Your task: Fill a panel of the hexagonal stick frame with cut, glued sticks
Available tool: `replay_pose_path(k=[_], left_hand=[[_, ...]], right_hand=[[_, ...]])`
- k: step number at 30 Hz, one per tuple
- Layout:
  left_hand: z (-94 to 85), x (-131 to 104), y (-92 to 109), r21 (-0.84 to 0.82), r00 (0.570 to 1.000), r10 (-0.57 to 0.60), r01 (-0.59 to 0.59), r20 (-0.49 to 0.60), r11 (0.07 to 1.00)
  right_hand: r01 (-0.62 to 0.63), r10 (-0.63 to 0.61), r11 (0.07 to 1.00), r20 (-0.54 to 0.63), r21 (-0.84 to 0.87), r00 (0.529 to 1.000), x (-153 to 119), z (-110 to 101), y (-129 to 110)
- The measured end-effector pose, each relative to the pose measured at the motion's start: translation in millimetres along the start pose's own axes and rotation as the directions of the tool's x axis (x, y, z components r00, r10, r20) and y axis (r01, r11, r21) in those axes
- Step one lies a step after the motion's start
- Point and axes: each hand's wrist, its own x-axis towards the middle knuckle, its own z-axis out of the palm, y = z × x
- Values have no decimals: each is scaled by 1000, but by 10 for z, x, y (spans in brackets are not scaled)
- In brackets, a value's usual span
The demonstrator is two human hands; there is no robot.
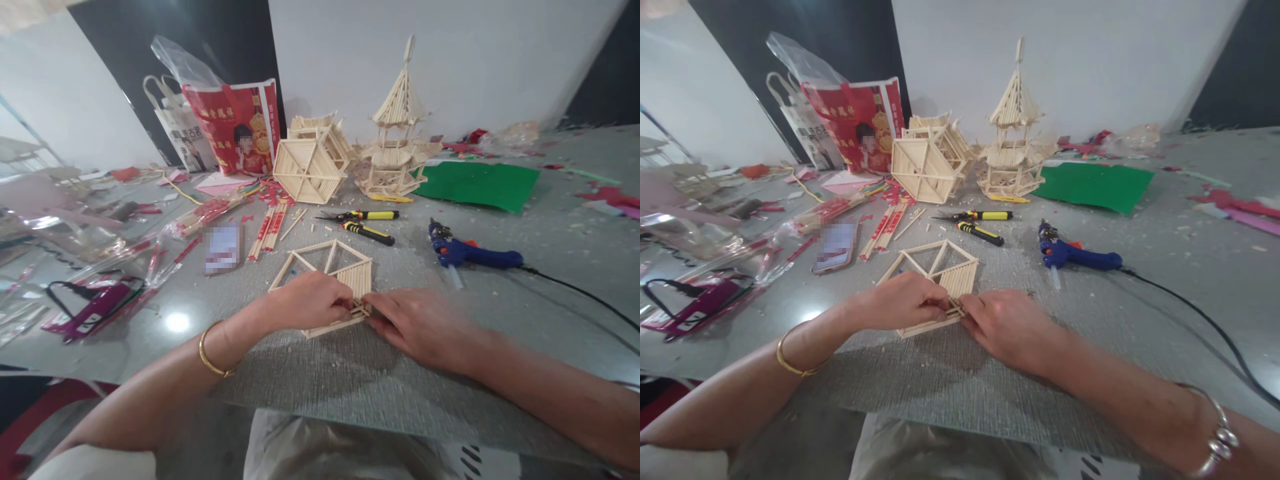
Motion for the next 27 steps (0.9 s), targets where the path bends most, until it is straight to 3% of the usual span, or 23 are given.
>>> replay_pose_path(k=[12,19,27], left_hand=[[-16,3,-35,5,1000,23,-23,1,1000],[-20,-29,-19,50,1000,11,-11,-9,999],[0,-29,-41,58,1000,15,-14,-16,998]], right_hand=[[29,-45,987,-100,-158,994,28,36,-42],[-20,18,990,-17,-142,1000,46,5,-64],[-9,1,989,-52,-148,999,38,36,-58]])
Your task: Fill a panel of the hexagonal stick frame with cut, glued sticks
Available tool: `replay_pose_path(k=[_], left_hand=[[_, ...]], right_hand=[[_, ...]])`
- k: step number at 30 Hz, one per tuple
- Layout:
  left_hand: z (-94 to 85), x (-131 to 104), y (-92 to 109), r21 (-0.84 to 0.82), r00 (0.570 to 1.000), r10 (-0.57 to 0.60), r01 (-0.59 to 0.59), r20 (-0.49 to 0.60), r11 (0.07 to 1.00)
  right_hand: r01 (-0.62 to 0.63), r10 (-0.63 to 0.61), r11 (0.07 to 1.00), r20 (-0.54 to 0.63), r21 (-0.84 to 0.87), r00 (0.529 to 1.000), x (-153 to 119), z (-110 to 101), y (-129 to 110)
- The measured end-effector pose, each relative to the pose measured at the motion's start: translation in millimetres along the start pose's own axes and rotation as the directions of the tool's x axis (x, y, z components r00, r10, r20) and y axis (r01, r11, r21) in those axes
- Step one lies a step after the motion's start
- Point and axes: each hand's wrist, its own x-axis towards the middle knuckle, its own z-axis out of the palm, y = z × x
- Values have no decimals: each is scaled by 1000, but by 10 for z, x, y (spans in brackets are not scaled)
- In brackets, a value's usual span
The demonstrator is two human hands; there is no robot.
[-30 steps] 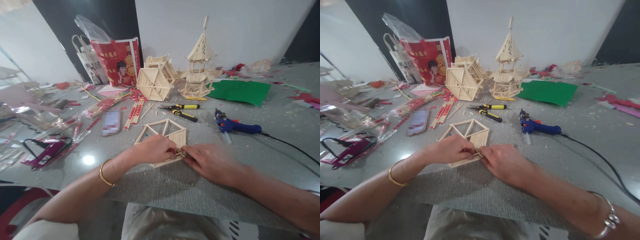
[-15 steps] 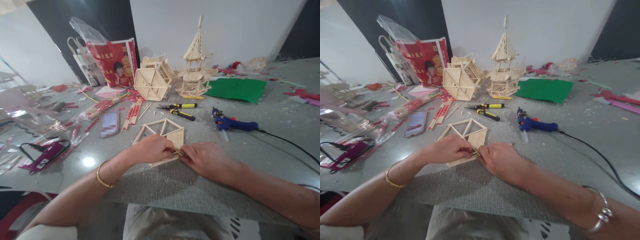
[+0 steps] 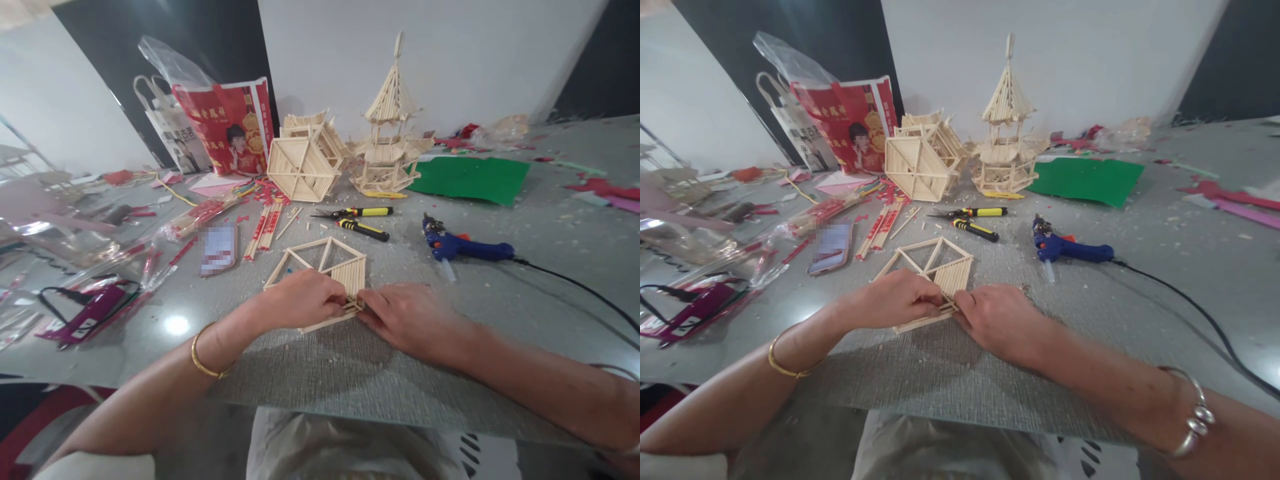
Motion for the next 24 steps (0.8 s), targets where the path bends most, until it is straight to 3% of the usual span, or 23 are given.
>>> replay_pose_path(k=[14,24], left_hand=[[6,-25,25,17,1000,25,-25,12,1000],[6,-22,-3,58,1000,-2,2,-2,998]], right_hand=[[90,-93,994,-49,-67,994,-10,-87,-38],[27,-33,996,-67,-87,997,6,-39,-50]])
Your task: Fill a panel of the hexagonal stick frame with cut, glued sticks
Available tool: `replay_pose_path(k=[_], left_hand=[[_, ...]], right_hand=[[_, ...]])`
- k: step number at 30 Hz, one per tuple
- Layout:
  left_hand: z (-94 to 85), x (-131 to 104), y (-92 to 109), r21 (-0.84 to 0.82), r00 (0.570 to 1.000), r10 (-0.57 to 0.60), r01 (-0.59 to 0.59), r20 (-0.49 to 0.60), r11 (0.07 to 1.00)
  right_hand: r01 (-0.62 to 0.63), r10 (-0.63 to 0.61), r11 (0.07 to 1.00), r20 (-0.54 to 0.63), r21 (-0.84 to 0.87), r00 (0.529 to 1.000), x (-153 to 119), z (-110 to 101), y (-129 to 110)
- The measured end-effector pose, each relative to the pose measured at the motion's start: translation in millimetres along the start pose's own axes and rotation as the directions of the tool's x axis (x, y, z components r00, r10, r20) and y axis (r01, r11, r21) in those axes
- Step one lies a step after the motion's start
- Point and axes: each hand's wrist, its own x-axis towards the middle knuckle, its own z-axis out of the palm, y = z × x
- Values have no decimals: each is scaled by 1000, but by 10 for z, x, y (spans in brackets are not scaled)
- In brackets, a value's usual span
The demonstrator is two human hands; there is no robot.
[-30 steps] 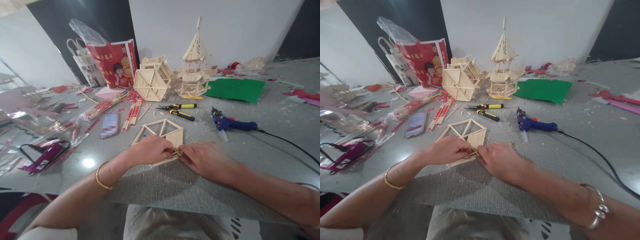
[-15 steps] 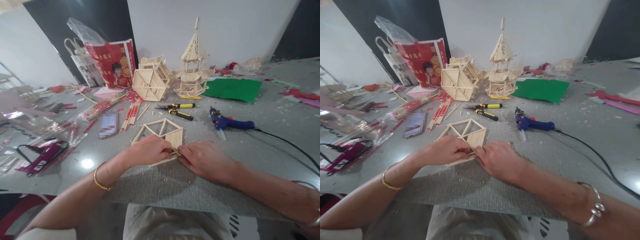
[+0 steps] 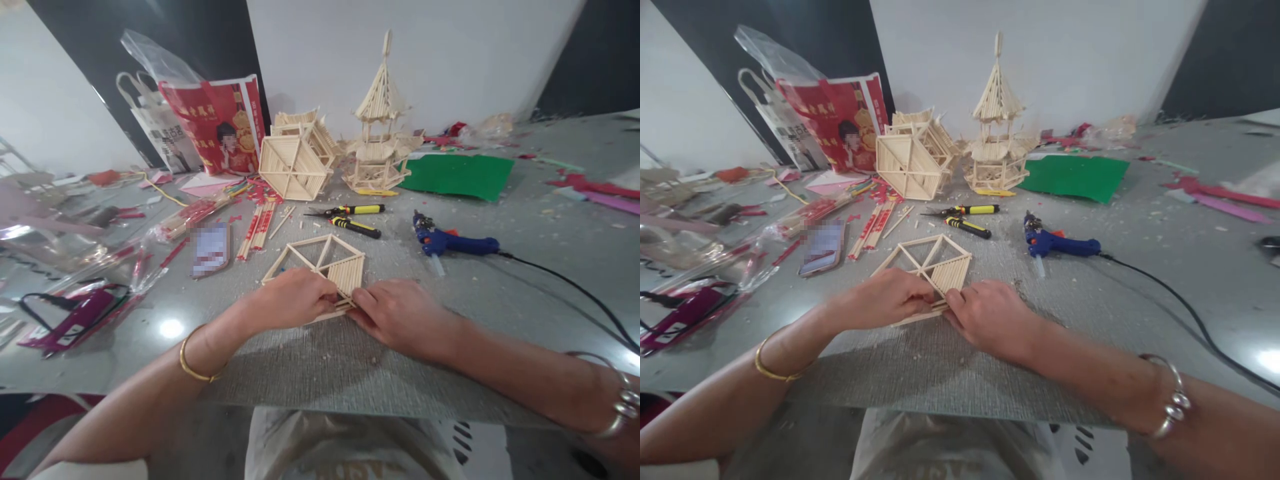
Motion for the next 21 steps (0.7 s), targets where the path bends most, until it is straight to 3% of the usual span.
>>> replay_pose_path(k=[9,21], left_hand=[[-30,8,-17,-6,999,-39,39,25,999],[-72,8,-34,-38,1000,-6,7,28,999]], right_hand=[[-25,25,999,11,-34,1000,30,12,-17],[-63,63,998,99,-9,993,55,-13,-46]])
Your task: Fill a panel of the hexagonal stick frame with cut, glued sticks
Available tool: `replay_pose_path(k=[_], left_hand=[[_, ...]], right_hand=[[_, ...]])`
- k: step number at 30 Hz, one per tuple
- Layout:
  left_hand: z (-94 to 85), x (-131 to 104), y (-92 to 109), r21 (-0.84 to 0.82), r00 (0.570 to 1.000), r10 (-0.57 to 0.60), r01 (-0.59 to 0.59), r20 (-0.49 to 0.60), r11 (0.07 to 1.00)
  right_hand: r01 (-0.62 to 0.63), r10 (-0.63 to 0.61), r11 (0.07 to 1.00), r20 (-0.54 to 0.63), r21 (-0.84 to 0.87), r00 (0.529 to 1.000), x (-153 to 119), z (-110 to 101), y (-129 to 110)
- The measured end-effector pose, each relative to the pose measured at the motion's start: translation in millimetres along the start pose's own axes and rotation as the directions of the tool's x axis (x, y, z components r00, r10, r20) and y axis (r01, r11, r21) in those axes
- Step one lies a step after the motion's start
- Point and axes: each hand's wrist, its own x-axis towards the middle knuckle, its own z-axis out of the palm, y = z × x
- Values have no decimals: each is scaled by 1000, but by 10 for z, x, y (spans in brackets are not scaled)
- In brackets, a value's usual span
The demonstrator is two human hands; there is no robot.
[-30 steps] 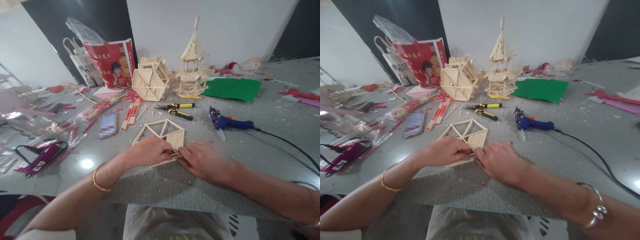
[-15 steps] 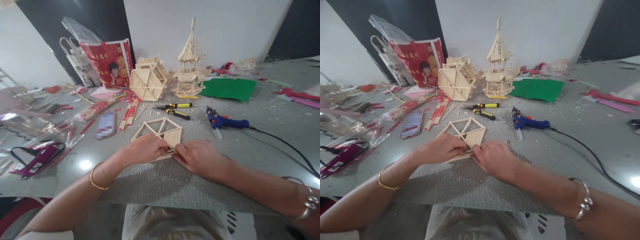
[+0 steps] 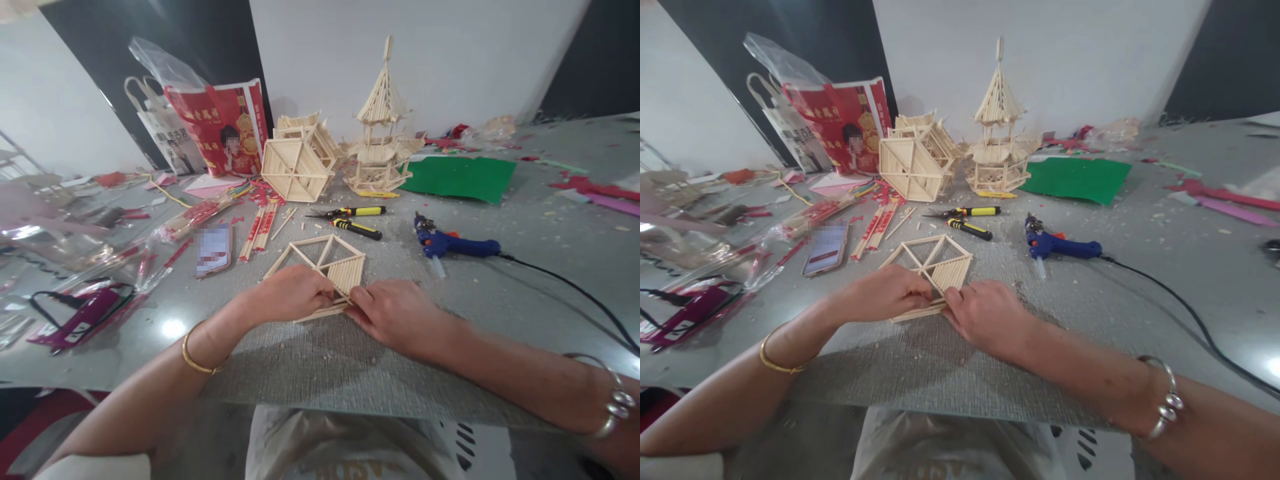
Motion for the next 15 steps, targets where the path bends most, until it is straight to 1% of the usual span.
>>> replay_pose_path(k=[3,8,15], left_hand=[[-8,-2,-4,2,1000,4,-4,-3,1000],[-3,9,-18,-1,1000,26,-26,-17,1000],[-11,12,-13,-19,1000,9,-8,2,1000]], right_hand=[[3,-3,1000,8,2,1000,4,-13,-1],[4,-4,1000,-22,8,1000,6,-12,2],[-8,8,1000,-18,2,1000,8,-7,-7]])
